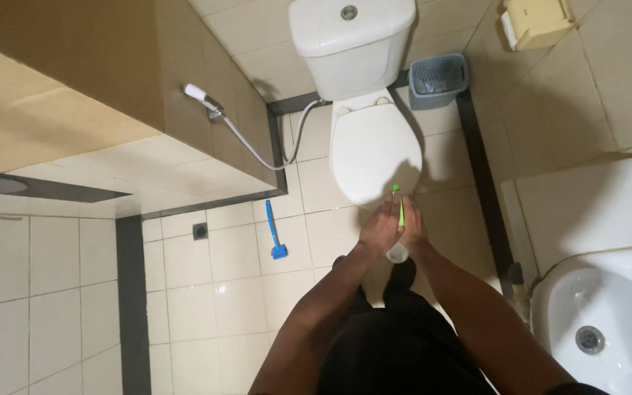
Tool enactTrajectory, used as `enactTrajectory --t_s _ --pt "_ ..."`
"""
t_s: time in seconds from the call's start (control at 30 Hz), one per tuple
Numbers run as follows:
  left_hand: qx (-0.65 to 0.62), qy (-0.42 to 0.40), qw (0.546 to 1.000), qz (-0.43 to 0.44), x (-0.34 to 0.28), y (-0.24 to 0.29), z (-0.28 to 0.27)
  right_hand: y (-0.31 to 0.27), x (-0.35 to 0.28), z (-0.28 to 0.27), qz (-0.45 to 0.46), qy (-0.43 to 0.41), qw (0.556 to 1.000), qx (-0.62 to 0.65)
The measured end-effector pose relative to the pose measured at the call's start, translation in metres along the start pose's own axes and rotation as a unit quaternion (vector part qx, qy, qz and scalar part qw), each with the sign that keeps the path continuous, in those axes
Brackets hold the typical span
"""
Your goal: The person cleans the bathroom floor using a handheld bidet sprayer to spray water and a blue scrub brush to scrub the tiles. After cleaning the floor, the person washes their hands at the sink using soap and water.
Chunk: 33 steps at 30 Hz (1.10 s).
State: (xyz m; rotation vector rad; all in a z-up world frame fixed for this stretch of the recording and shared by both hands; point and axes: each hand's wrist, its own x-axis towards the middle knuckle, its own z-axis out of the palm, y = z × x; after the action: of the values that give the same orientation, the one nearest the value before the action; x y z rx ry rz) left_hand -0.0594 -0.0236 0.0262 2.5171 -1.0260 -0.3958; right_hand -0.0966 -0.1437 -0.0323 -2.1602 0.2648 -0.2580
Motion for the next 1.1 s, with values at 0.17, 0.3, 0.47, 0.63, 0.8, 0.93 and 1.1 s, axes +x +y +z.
enactTrajectory --t_s 0.17,0.3,0.47,0.63,0.8,0.93,1.1 --pt "0.012 -0.016 1.0 -0.02 -0.003 0.008 -0.014 0.032 -0.004 0.021 0.071 -0.051 0.993 0.075" --pt "0.035 -0.016 0.998 -0.043 -0.002 -0.004 0.021 0.028 -0.006 0.023 0.036 -0.02 0.997 -0.068" --pt "0.051 -0.036 0.997 -0.053 -0.001 -0.004 0.012 0.031 -0.011 0.023 0.119 -0.088 0.987 -0.069" --pt "0.065 -0.029 0.997 -0.038 -0.004 -0.004 0.034 0.053 -0.028 0.03 0.116 -0.086 0.989 -0.022" --pt "0.06 -0.071 0.993 -0.068 -0.009 0.004 0.023 0.018 -0.034 0.013 0.016 -0.05 0.997 -0.059" --pt "0.03 -0.024 0.998 -0.059 -0.012 0.006 0.019 0.025 -0.026 0.014 0.057 -0.069 0.996 0.03" --pt "0.012 -0.07 0.994 -0.082 -0.01 0.016 0.004 0.03 -0.028 0.014 0.041 -0.071 0.997 -0.01"
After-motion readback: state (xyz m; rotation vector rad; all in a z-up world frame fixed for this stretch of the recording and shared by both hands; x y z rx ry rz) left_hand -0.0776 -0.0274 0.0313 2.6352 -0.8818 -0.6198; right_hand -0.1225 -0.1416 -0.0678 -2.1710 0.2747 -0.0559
